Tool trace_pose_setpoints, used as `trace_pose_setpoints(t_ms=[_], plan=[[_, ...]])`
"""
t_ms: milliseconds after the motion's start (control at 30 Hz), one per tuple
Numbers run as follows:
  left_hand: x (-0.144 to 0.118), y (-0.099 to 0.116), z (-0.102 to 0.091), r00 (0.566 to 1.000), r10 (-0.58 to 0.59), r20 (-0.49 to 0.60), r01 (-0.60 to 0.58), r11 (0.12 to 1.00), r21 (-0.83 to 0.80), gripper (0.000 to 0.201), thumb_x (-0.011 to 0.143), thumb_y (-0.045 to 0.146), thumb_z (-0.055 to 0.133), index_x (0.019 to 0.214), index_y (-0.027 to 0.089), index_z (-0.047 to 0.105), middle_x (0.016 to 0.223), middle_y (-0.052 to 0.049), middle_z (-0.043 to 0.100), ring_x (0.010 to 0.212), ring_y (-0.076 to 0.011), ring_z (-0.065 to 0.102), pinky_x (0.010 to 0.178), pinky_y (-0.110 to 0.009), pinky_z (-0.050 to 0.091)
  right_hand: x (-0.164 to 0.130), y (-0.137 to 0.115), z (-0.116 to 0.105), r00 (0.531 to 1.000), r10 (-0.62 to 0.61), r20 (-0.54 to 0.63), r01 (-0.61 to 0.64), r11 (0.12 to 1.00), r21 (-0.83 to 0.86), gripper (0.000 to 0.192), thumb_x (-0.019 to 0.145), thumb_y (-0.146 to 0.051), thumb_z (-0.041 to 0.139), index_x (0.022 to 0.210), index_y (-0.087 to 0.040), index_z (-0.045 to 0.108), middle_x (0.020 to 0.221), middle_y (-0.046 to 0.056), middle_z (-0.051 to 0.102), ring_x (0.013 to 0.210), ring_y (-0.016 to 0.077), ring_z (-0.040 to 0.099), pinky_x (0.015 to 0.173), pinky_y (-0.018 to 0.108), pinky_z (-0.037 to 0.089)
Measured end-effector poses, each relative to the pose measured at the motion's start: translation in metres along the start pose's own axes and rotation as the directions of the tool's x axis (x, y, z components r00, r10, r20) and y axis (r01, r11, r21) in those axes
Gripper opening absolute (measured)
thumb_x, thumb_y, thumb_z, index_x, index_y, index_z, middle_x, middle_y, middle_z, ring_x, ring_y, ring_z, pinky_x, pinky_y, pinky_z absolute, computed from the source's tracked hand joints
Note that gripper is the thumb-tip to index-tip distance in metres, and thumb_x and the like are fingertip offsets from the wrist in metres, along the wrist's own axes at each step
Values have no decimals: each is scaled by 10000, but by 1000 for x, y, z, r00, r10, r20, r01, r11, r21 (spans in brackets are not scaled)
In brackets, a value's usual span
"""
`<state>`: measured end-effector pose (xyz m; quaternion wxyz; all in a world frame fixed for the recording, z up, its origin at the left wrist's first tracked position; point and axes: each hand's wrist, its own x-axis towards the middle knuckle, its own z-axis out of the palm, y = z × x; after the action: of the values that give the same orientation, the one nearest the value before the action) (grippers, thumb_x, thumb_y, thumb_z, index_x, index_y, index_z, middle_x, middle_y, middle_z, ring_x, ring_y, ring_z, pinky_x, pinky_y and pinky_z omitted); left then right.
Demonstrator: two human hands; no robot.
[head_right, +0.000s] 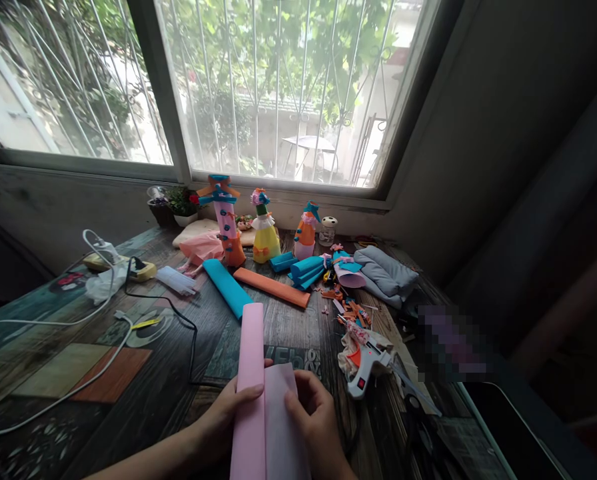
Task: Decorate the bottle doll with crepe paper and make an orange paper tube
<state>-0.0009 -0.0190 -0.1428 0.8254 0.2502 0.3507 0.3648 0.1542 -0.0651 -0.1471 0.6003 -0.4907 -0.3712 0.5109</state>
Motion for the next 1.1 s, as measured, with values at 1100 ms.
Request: trace_pose_setpoints(t_ms=[1100], plan=[[-7, 28, 13, 960, 218, -176, -202, 973, 109, 413, 772, 434, 672, 1055, 188, 498, 728, -27, 654, 596, -187, 624, 558, -311, 543, -1, -16, 0, 999, 52, -10, -52, 998, 19, 309, 669, -428, 742, 854, -187, 685, 781, 26, 658, 643, 152, 571, 594, 243, 474]])
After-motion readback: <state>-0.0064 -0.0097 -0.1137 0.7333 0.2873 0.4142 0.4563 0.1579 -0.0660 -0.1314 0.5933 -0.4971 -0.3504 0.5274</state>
